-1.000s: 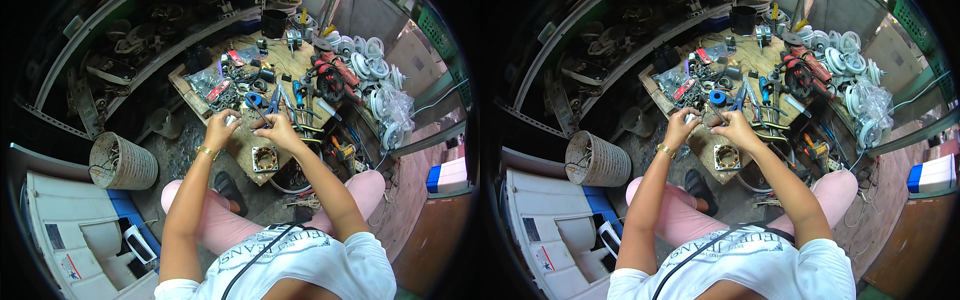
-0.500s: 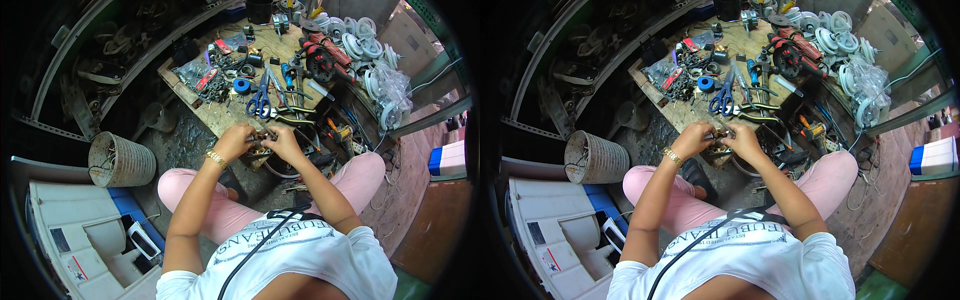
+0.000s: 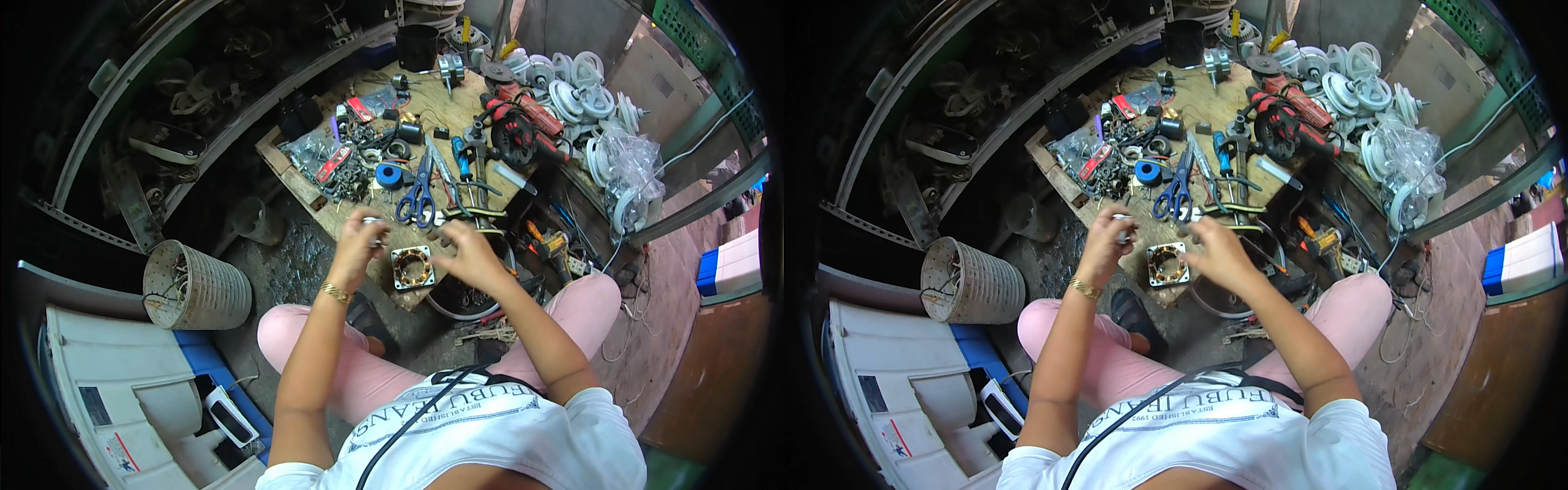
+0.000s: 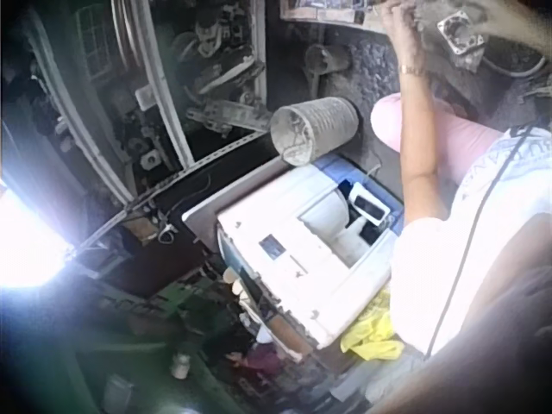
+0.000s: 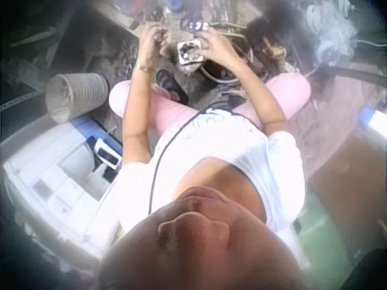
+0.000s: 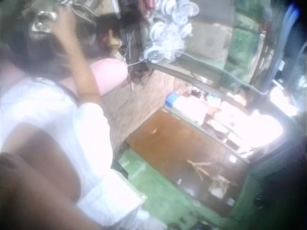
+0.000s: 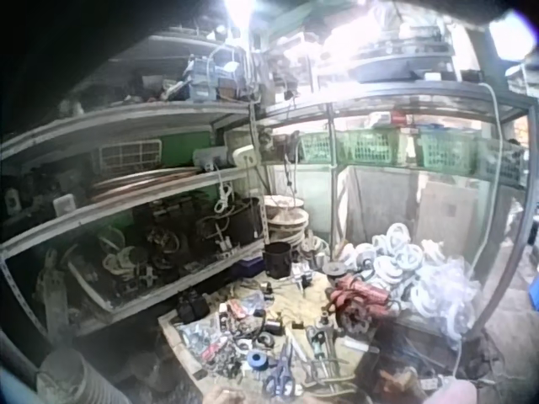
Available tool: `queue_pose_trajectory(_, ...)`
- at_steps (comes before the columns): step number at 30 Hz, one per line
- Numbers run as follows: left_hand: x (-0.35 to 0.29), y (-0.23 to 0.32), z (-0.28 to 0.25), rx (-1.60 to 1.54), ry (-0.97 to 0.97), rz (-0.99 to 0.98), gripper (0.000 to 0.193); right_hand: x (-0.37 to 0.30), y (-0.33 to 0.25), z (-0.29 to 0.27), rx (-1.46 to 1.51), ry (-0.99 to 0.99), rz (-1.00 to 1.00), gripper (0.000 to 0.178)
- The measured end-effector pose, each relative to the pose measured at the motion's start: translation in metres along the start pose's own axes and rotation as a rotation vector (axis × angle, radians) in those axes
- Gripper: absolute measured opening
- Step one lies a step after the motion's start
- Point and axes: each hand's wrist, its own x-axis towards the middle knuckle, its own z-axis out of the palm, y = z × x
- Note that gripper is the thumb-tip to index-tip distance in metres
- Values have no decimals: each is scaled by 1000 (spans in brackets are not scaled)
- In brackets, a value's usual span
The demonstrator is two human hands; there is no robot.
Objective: The person retrieves a fan motor from a yellow bag and uses a screwdriver to work on the white plastic housing.
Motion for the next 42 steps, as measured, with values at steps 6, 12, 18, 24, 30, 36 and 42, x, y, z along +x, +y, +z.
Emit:
queue_pose_trajectory(6,13,10,-54,-346,153,73,21,-3,-3,47,-299,-169,-137,86)
queue_pose_trajectory(12,8,1,-64,-273,112,84,19,11,-2,51,-184,-243,-34,79)
queue_pose_trajectory(18,0,-32,-29,904,-73,183,16,51,5,-13,68,-94,34,83)
queue_pose_trajectory(24,-2,-63,-18,1302,-249,292,25,175,33,-95,-365,210,24,66)
queue_pose_trajectory(30,7,-61,-4,1407,-325,237,26,287,103,-101,-617,211,161,61)
queue_pose_trajectory(36,15,-13,5,1111,-350,101,22,351,156,-56,-642,204,44,52)
queue_pose_trajectory(42,112,18,-14,918,-151,198,19,347,157,-101,-483,315,-47,42)
